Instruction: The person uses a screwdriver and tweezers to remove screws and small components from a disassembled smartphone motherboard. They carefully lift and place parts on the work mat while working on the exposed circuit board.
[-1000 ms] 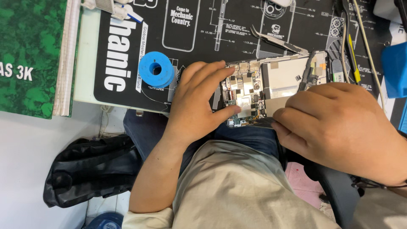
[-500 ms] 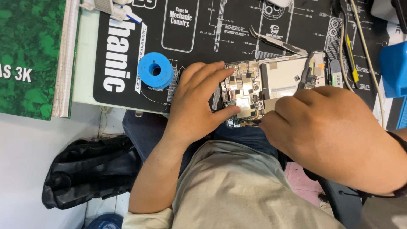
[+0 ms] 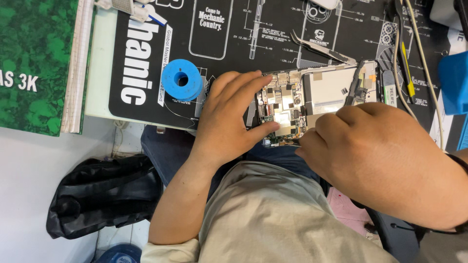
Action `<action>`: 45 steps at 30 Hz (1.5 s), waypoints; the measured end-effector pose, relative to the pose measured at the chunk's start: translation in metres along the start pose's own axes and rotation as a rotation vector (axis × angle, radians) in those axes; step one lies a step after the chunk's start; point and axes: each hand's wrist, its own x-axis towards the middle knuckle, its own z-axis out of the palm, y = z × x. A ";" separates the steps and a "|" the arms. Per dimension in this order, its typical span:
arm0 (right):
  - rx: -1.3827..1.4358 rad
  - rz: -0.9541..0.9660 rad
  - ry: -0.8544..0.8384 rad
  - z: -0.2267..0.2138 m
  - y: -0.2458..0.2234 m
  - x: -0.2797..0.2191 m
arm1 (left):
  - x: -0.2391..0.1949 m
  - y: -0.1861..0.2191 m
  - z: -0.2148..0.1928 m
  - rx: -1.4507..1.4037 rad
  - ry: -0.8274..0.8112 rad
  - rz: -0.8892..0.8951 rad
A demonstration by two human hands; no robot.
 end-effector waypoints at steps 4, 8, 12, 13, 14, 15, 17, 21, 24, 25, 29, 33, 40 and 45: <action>0.045 0.022 0.036 0.000 0.001 0.000 | -0.001 -0.001 0.001 -0.054 0.025 -0.021; 0.121 0.070 0.042 0.000 0.002 0.001 | -0.002 -0.002 0.003 -0.089 0.047 -0.035; 0.134 0.045 0.150 0.001 0.004 0.000 | -0.001 -0.004 0.004 -0.089 0.050 -0.034; 0.169 0.059 0.165 0.001 0.006 -0.002 | -0.001 -0.004 0.004 -0.090 0.055 -0.030; 0.204 0.071 0.182 0.002 0.008 -0.003 | -0.001 -0.003 0.004 -0.091 0.063 -0.025; 0.238 0.083 0.199 0.002 0.010 -0.004 | -0.002 -0.003 0.003 -0.091 0.070 -0.020; 0.274 0.143 0.290 0.003 0.014 -0.007 | -0.001 -0.003 0.003 -0.093 0.068 -0.027; 0.411 0.303 0.379 0.006 0.030 -0.016 | -0.001 -0.004 0.005 -0.088 0.074 -0.034; 0.398 0.449 0.383 0.019 0.057 -0.014 | -0.001 -0.004 0.007 -0.087 0.092 -0.056; 0.443 0.460 0.440 0.027 0.067 -0.010 | -0.002 -0.004 0.008 -0.090 0.096 -0.059; 0.650 0.471 0.586 0.059 0.096 0.017 | 0.000 -0.005 0.008 -0.101 0.117 -0.074; 0.842 0.508 0.615 0.085 0.104 0.047 | 0.000 -0.005 0.009 -0.100 0.123 -0.083; 0.430 0.326 0.474 0.111 0.124 0.085 | -0.001 -0.007 0.011 -0.110 0.140 -0.095; 0.271 0.284 0.537 0.114 0.161 0.134 | 0.002 -0.007 0.011 -0.163 0.157 -0.111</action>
